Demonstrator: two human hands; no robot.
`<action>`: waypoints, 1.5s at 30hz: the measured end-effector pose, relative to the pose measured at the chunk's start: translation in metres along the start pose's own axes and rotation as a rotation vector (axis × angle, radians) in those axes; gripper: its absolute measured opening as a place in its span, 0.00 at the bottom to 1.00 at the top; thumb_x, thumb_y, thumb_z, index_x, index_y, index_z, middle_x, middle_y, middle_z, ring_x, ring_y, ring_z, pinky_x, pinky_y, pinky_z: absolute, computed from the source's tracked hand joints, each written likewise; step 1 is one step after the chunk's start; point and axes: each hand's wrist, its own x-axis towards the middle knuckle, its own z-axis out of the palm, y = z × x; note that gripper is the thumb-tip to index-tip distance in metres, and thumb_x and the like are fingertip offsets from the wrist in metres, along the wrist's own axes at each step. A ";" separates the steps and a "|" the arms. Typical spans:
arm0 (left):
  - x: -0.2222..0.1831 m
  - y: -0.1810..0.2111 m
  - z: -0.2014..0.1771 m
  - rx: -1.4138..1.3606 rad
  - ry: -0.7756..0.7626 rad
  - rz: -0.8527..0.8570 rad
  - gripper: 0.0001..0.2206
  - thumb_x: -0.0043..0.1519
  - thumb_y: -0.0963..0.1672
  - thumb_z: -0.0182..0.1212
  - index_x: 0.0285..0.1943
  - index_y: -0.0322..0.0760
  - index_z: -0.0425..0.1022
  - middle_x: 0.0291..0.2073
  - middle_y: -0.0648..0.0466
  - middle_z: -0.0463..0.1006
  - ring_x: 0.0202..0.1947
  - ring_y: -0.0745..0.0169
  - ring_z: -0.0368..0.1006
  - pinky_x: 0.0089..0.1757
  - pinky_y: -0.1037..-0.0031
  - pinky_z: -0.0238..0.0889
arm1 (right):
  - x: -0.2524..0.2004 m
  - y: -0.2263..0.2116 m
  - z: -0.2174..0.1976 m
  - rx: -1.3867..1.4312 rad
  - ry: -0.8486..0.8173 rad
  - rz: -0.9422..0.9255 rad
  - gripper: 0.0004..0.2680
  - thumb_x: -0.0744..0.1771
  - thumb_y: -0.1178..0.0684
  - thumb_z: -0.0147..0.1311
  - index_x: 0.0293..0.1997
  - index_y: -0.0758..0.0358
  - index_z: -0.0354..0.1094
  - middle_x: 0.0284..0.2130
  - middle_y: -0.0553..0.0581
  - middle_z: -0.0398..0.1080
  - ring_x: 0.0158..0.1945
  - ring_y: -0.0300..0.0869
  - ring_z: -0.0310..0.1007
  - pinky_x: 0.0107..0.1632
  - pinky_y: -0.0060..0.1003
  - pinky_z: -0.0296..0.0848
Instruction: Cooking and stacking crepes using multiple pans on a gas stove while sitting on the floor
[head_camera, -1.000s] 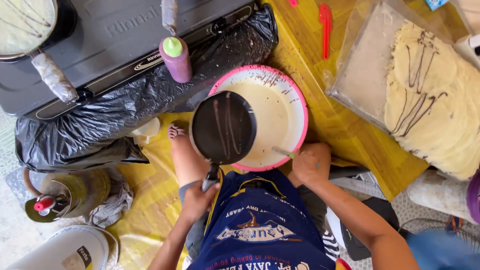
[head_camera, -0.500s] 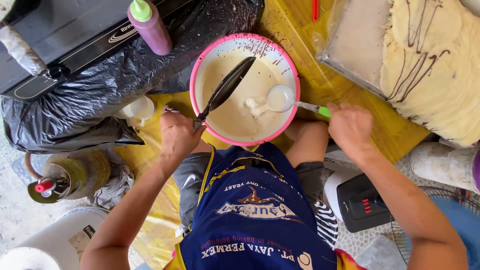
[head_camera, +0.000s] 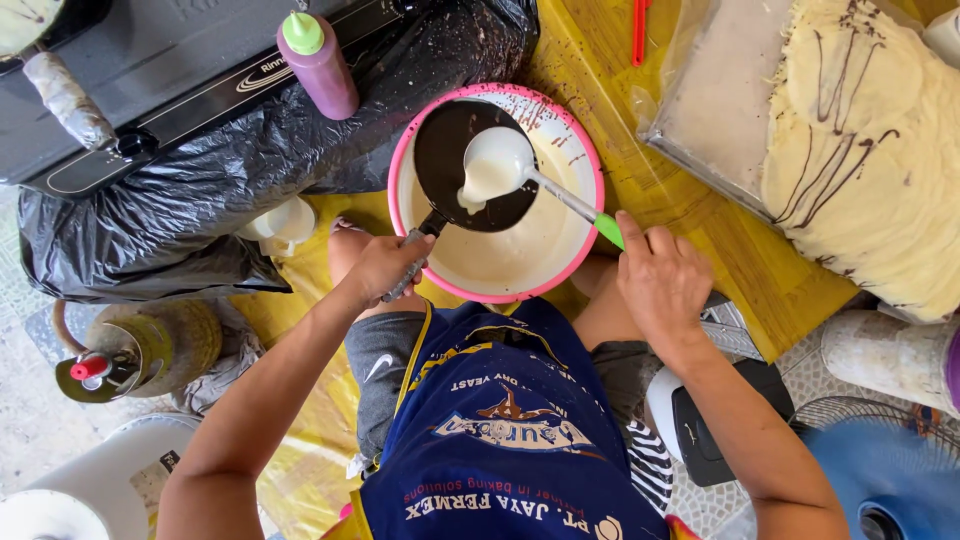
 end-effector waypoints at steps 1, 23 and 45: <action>0.000 0.001 -0.002 -0.022 0.025 0.010 0.22 0.62 0.54 0.65 0.32 0.29 0.76 0.14 0.45 0.73 0.09 0.60 0.70 0.14 0.74 0.64 | 0.004 -0.001 0.000 -0.022 0.046 -0.003 0.19 0.60 0.49 0.61 0.56 0.34 0.77 0.29 0.46 0.65 0.31 0.41 0.69 0.35 0.35 0.71; 0.037 -0.046 0.111 -0.723 -0.144 0.238 0.21 0.67 0.52 0.63 0.33 0.28 0.71 0.11 0.46 0.68 0.06 0.58 0.68 0.14 0.73 0.63 | 0.009 -0.004 -0.053 -0.067 0.127 0.012 0.16 0.63 0.52 0.60 0.55 0.36 0.79 0.31 0.45 0.67 0.29 0.40 0.67 0.33 0.33 0.69; -0.006 -0.014 0.058 0.033 -0.241 0.018 0.18 0.63 0.49 0.68 0.35 0.25 0.75 0.14 0.46 0.72 0.09 0.60 0.70 0.16 0.78 0.65 | -0.035 0.006 0.017 0.183 -0.295 0.570 0.18 0.63 0.47 0.59 0.60 0.36 0.73 0.36 0.51 0.73 0.36 0.55 0.78 0.39 0.52 0.78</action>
